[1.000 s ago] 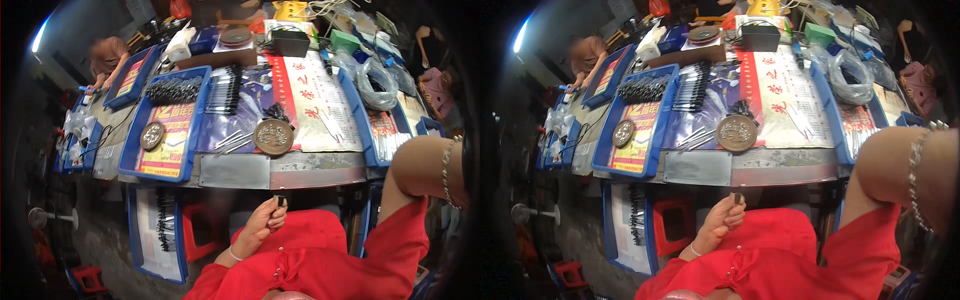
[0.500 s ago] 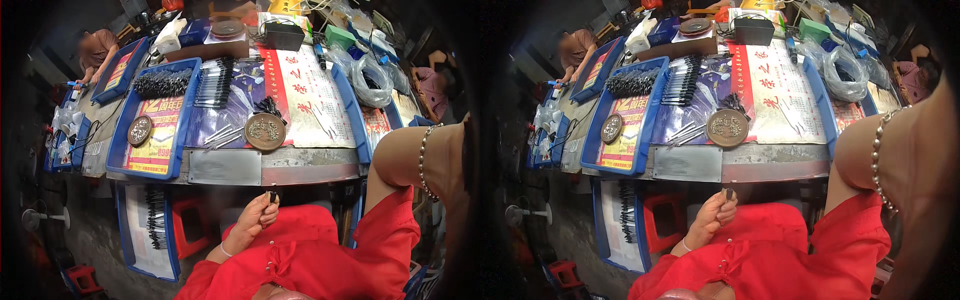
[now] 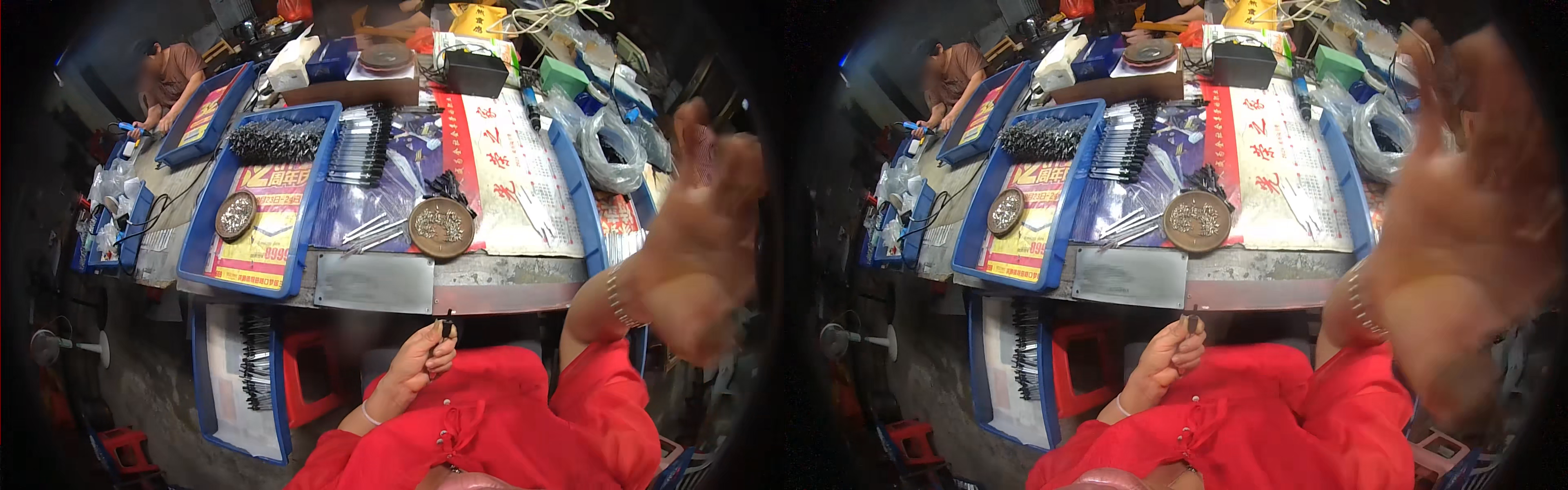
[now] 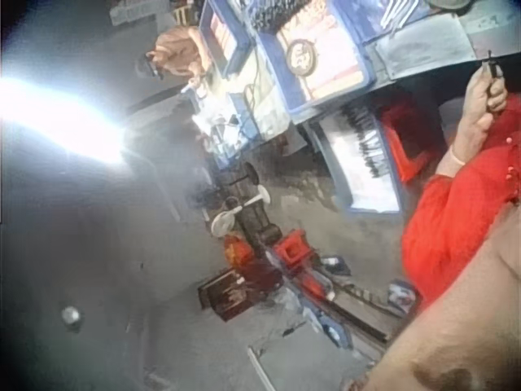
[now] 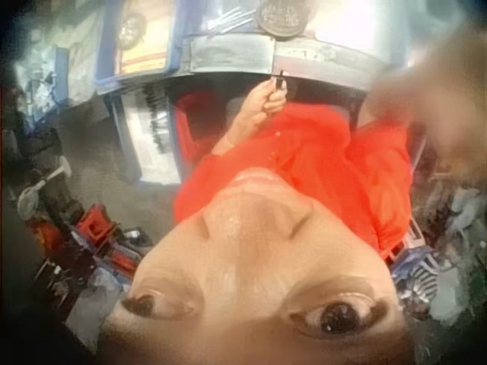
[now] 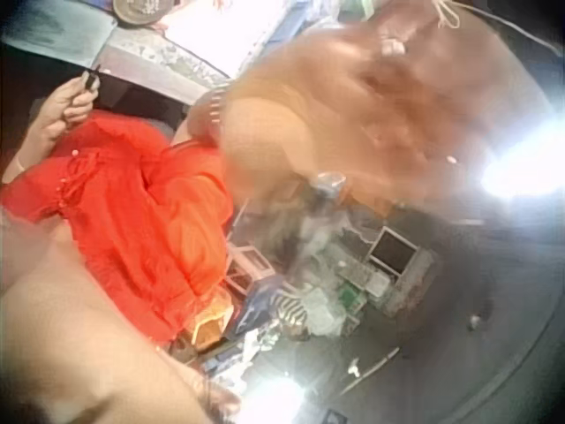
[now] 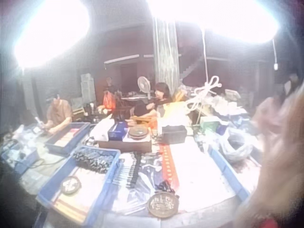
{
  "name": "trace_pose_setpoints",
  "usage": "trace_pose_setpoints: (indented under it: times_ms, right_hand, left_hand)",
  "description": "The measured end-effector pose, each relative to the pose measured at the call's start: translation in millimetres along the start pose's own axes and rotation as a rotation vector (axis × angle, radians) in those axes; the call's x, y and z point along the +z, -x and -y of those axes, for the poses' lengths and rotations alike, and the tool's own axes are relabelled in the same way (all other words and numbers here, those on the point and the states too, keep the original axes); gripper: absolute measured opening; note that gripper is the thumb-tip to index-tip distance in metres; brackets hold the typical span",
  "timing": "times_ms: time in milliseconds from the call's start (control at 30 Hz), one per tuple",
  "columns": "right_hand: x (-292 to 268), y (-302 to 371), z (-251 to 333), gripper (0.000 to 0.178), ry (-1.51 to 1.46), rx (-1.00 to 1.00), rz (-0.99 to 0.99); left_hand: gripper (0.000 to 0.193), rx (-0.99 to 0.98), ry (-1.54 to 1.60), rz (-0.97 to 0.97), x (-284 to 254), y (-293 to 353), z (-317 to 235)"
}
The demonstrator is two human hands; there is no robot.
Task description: The person assembles metal drafting compass parts by hand, inserting small pins and screws into the metal legs, and fits a plastic piece onto the assembly.
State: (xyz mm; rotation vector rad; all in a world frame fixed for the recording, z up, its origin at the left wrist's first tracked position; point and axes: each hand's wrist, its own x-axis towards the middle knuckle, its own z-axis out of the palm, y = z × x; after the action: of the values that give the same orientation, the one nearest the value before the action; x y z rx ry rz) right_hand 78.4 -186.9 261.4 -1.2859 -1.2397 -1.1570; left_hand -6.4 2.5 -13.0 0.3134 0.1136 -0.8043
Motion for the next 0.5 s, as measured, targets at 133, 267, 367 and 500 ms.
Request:
trace_pose_setpoints:
  times_ms: [133, 267, 367, 500]
  right_hand:
    - [29, 103, -3, 0.031, -0.186, 0.845, 0.169]
    - [46, 180, 1, 0.023, -0.174, 1.174, 0.483]
    - [51, 214, 8, 0.019, -0.397, 1.335, 0.571]
    - [54, 230, 12, 0.018, -0.658, 1.619, 0.397]
  left_hand:
    - [0.026, 0.062, 0.017, -0.008, -7, 4, -11]
    - [0.028, 0.085, -0.051, -0.076, 0, 7, -14]
    - [0.027, 0.112, -0.103, -0.069, 6, 7, -13]
    - [0.026, 0.122, -0.122, -0.107, 9, 6, -8]
